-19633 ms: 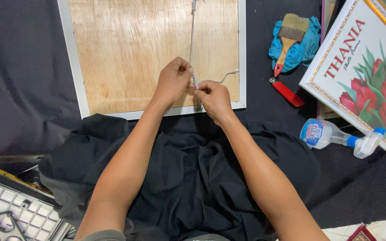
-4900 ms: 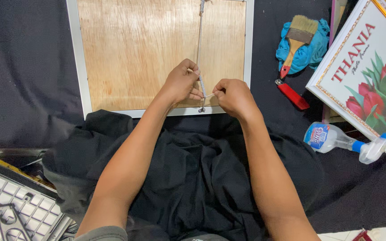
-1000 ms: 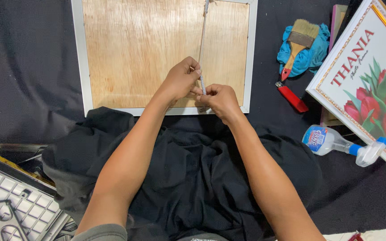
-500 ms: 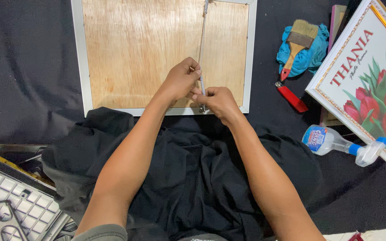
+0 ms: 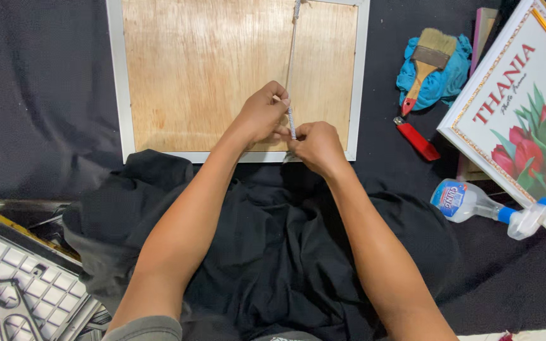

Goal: The person cleans the back of a wooden picture frame using a blue cloth and a brush. They then attach a metal hanging wire to the frame by threading it through eyelets and tying knots.

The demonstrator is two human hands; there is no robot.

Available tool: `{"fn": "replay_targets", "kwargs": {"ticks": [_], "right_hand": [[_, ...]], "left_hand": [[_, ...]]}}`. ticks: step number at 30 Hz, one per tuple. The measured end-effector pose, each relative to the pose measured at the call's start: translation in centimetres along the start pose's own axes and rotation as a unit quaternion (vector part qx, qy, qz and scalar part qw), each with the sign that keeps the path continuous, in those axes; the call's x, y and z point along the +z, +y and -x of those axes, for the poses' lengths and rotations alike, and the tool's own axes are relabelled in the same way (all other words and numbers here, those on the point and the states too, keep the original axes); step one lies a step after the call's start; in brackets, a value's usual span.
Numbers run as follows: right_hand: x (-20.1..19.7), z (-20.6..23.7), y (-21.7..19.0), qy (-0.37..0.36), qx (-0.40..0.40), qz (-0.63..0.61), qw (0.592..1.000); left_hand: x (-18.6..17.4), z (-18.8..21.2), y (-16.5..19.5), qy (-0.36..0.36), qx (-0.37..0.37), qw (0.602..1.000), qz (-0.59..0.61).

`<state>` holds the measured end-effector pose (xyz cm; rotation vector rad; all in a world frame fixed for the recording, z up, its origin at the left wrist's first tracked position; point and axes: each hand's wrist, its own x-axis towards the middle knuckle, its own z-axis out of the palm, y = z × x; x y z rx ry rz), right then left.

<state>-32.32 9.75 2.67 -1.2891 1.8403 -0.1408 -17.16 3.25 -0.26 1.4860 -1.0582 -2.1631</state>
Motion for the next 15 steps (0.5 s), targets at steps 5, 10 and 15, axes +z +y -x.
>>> {"fn": "replay_targets", "kwargs": {"ticks": [5, 10, 15], "right_hand": [[-1.5, 0.2, 0.2, -0.005, -0.013, 0.063, 0.998], [-1.3, -0.4, 1.4, 0.007, 0.022, -0.065, 0.998], [0.0, -0.8, 2.2, 0.059, -0.018, 0.033, 0.998]], "left_hand": [[0.0, -0.3, -0.5, -0.020, 0.024, 0.999, 0.018], [0.0, -0.8, -0.9, -0.018, 0.019, 0.999, 0.028], [0.2, -1.0, -0.7, -0.019, 0.041, 0.999, 0.030]]}}
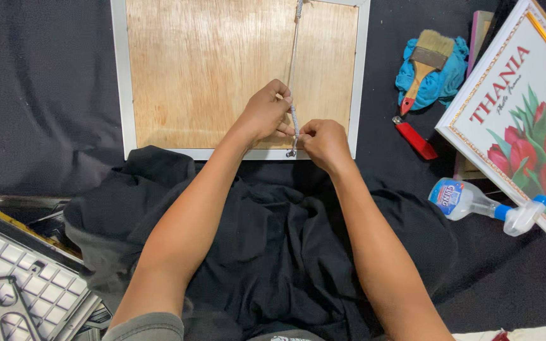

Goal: The person cleans the back of a wooden picture frame using a blue cloth and a brush. They then attach a metal hanging wire to the frame by threading it through eyelets and tying knots.

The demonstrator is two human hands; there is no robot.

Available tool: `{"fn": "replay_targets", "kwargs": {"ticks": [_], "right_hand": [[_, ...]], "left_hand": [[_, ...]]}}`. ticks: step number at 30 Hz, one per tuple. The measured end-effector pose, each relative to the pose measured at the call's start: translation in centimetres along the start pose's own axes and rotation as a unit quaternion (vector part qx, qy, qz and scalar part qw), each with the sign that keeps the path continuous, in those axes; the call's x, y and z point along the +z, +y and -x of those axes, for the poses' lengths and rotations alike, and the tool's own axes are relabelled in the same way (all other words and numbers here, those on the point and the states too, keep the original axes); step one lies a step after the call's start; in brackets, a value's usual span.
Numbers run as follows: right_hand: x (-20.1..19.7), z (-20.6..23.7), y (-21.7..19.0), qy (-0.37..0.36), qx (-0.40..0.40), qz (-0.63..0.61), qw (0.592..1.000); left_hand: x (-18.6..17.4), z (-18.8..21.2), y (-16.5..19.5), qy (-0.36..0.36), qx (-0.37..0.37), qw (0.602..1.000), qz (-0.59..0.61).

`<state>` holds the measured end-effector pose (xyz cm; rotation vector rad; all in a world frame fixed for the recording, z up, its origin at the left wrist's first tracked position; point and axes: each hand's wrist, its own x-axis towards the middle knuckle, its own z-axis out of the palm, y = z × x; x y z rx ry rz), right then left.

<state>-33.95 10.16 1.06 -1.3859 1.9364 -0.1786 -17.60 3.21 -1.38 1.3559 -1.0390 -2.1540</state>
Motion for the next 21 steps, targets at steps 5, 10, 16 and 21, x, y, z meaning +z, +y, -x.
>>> {"fn": "replay_targets", "kwargs": {"ticks": [5, 10, 16, 21], "right_hand": [[0.8, -0.4, 0.7, -0.065, 0.068, -0.179, 0.979], [0.8, 0.1, 1.2, -0.115, 0.079, -0.252, 0.958], [2.2, 0.9, -0.4, -0.015, 0.011, -0.055, 0.998], [2.0, 1.6, -1.2, 0.044, 0.013, 0.003, 0.999]], "left_hand": [[0.0, 0.4, 0.4, 0.010, 0.000, 1.000, 0.002], [0.0, 0.5, 0.8, 0.017, -0.005, 1.000, -0.016], [0.1, 0.2, 0.5, 0.008, 0.001, 1.000, 0.007], [0.0, -0.4, 0.2, 0.004, 0.005, 1.000, 0.013]]}}
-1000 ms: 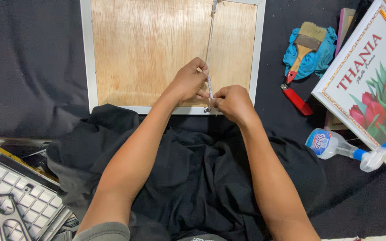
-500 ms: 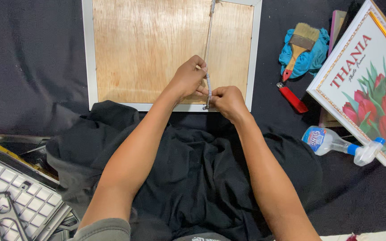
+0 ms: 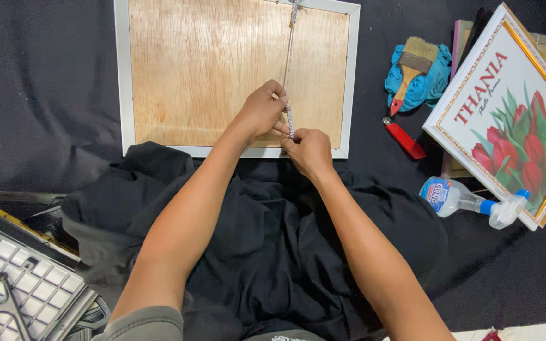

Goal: The person cleans the back of a wooden picture frame using a blue cloth and a brush. They then attach a metal hanging wire to the frame by threading it through eyelets and tying knots.

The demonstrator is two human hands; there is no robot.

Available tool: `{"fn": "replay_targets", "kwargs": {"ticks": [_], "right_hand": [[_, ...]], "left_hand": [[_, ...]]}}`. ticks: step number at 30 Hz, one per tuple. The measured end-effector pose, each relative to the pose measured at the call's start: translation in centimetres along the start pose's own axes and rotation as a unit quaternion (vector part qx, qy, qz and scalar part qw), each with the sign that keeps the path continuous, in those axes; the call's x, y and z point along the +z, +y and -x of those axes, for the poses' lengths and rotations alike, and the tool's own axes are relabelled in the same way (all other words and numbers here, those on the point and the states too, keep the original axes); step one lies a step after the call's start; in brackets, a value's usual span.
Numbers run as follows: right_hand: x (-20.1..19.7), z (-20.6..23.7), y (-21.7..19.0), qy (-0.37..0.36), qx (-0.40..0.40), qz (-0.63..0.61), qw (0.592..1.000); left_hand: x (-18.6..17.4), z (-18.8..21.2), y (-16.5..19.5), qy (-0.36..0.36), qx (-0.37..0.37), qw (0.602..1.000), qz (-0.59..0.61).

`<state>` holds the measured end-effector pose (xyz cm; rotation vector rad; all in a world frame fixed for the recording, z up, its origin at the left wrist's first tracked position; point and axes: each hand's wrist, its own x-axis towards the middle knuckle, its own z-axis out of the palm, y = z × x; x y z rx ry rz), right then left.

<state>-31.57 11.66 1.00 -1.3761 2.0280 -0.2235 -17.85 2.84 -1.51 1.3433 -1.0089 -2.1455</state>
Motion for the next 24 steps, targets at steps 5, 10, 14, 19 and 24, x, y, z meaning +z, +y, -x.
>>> {"fn": "replay_targets", "kwargs": {"ticks": [5, 10, 14, 19, 24], "right_hand": [[-0.3, 1.0, -0.6, 0.031, -0.005, 0.065, 0.997], [-0.8, 1.5, -0.5, 0.044, -0.026, 0.085, 0.995], [-1.2, 1.3, 0.0, 0.031, -0.052, 0.062, 0.996], [-1.7, 1.5, 1.2, 0.022, -0.001, -0.029, 0.999], [-1.5, 1.6, 2.1, -0.017, 0.092, -0.219, 0.971]], "left_hand": [[-0.1, -0.1, -0.1, -0.005, -0.008, 1.000, -0.012], [-0.4, -0.2, -0.2, -0.018, -0.016, 0.999, -0.040], [0.1, -0.6, -0.3, -0.025, -0.018, 1.000, 0.001], [0.0, -0.7, -0.5, -0.032, -0.028, 0.999, 0.024], [0.2, -1.0, -0.5, -0.024, -0.025, 0.999, 0.019]]}}
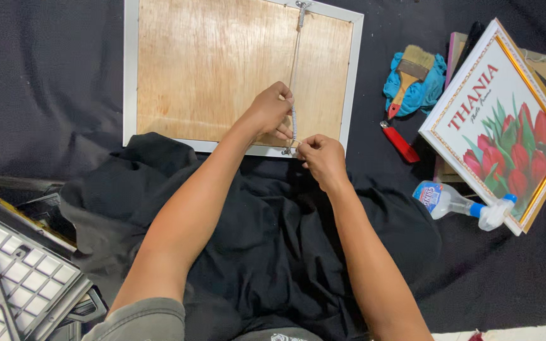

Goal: The person cleans the back of a wooden picture frame using a blue cloth and a brush. They then attach a metal hanging wire to the frame by threading it through eyelets and tying knots.

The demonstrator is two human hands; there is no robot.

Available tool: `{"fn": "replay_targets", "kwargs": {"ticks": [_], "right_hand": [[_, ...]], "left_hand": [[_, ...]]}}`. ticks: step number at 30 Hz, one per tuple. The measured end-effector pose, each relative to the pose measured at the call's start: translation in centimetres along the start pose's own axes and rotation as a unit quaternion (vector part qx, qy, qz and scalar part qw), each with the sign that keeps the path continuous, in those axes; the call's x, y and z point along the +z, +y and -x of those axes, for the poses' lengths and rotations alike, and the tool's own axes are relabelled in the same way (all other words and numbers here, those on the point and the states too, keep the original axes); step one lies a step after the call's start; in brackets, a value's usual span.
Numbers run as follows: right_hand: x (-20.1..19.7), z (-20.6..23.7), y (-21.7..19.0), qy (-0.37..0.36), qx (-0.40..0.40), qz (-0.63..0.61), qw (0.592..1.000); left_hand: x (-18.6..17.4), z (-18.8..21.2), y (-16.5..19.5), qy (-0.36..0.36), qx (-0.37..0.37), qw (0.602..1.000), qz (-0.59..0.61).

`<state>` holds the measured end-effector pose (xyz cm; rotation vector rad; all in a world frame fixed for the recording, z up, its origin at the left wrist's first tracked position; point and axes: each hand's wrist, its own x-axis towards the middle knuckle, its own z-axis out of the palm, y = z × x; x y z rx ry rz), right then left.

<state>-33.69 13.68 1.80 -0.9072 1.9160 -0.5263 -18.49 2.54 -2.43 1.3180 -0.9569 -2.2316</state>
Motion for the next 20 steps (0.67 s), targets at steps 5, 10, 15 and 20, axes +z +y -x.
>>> {"fn": "replay_targets", "kwargs": {"ticks": [5, 10, 15, 20], "right_hand": [[0.7, -0.5, 0.1, 0.038, 0.006, -0.037, 0.999], [1.2, 0.2, 0.5, 0.100, -0.057, 0.066, 0.991], [1.7, 0.1, 1.3, 0.106, -0.099, 0.136, 0.980], [2.5, -0.7, 2.9, 0.068, -0.116, 0.061, 0.989]], "left_hand": [[-0.1, -0.2, -0.1, 0.000, 0.002, 1.000, -0.003], [-0.1, -0.5, -0.3, 0.000, 0.003, 1.000, 0.001], [-0.1, -0.8, -0.5, 0.000, 0.008, 1.000, -0.001], [-0.2, -1.0, -1.0, 0.000, 0.015, 1.000, 0.011]]}}
